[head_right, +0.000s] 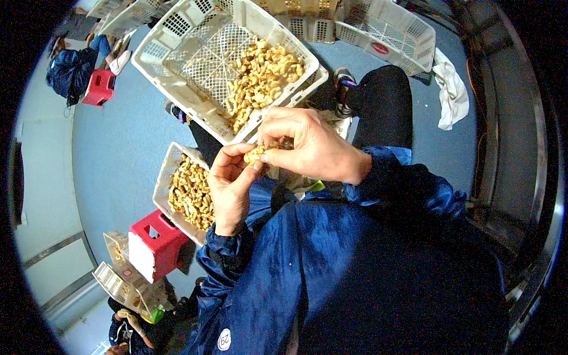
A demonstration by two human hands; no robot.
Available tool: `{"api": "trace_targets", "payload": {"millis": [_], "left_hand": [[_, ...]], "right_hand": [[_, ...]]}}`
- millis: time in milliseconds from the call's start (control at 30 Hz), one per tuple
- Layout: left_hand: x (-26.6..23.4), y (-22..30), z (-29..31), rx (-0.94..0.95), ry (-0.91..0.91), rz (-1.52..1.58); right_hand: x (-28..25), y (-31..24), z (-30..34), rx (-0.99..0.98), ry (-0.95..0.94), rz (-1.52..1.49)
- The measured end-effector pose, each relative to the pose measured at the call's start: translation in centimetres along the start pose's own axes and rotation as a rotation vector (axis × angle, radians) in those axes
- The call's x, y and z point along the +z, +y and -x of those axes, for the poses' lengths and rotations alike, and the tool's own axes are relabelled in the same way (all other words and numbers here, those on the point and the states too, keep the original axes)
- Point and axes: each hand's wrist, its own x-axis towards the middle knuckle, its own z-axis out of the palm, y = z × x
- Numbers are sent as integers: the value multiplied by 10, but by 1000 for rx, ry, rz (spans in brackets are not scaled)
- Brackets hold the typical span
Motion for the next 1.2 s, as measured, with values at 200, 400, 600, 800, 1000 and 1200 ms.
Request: {"api": "trace_targets", "payload": {"millis": [200,400,600,800,1000,1200], "left_hand": [[-4,0,-2,-55,-81,53],[-10,-5,-8,-171,-130,271],[-14,-13,-11,-205,-178,298],[-18,-17,-12,-211,-216,281],[-19,-16,-16,-242,-249,417],[-27,-12,-13,-222,-123,401]], "right_hand": [[-8,3,0,253,-33,-207],[-2,1,0,215,47,-222],[-6,0,-4,34,-14,-38],[-4,7,-7,237,145,-186],[-1,6,-6,60,158,41],[4,-4,-7,351,83,-87]]}}
